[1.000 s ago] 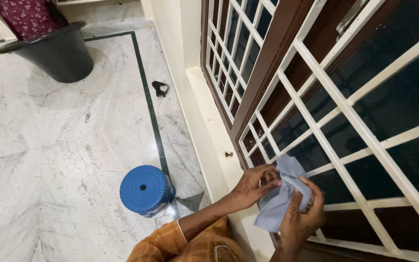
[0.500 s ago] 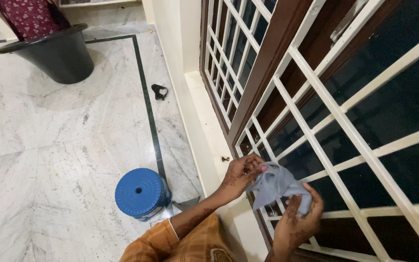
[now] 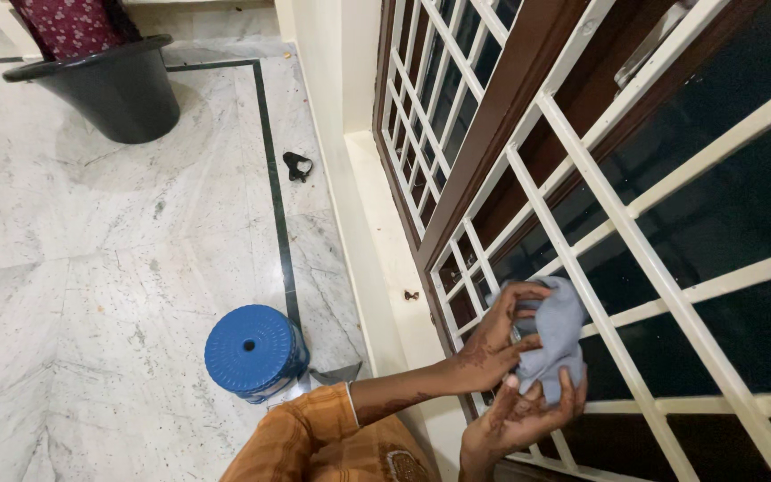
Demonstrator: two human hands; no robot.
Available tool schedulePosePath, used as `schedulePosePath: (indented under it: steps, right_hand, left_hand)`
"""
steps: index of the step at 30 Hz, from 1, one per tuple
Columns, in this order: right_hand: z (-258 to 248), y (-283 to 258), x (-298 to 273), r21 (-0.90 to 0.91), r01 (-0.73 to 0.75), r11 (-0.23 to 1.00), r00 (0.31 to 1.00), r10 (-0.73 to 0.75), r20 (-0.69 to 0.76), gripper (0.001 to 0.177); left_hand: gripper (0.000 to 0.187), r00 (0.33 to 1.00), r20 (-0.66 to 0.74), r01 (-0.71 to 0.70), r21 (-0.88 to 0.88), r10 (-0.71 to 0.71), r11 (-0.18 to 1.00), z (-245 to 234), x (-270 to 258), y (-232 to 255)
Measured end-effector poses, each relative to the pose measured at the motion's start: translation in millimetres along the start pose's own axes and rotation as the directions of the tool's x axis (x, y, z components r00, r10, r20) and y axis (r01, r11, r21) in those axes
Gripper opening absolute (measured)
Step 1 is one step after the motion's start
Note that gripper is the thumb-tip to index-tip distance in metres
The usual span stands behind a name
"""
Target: The person wipes the white bars and wooden frame of a window using a blue cloth, moving their hands along the edges and between the grill.
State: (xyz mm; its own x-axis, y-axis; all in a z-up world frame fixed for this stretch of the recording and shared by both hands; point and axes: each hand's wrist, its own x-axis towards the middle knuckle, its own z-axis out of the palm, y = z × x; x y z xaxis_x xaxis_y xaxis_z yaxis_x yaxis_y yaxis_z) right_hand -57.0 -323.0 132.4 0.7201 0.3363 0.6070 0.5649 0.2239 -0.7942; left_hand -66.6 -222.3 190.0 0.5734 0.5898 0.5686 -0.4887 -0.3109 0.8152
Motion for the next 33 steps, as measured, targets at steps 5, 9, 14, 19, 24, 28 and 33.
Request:
schedulePosePath:
  steps: [5,9,14,19,24,28,33]
  right_hand:
    - [-12,9,-3,-0.029,0.139,0.990,0.989,-0.140,-0.037,0.068]
    - [-19,12,-4,-0.081,0.179,0.981,0.984,-0.179,0.002,0.066]
    - [-12,7,-1,-0.153,0.160,0.975,0.985,-0.166,-0.033,0.057]
    - [-15,3,-4,0.020,0.141,0.990,0.989,-0.139,-0.058,0.057]
    - [-26,15,-6,-0.331,0.111,0.937,0.963,-0.184,-0.196,0.056]
    - [-23,22,-4,-0.261,0.093,0.961,0.965,-0.152,-0.216,0.069]
    - [-18,33,-5,-0.113,0.106,0.988,0.981,-0.123,-0.151,0.078]
  left_hand:
    - [0.055,0.997,0.066,0.042,0.053,-0.046,0.998,29,9,-6]
    - [0.042,0.991,0.137,-0.020,0.078,0.009,0.997,47,21,-26]
    - [0.041,0.975,0.216,0.040,0.084,-0.058,0.996,42,22,-46]
    - [0.042,0.966,0.233,0.074,0.155,-0.110,0.985,36,12,-42]
    - [0.025,0.930,0.286,0.186,0.174,-0.230,0.967,21,-3,-40]
    - [0.031,0.936,0.248,0.134,0.405,-0.250,0.904,17,-14,-44]
    - [0.030,0.954,0.225,0.093,0.405,-0.198,0.910,22,-14,-40]
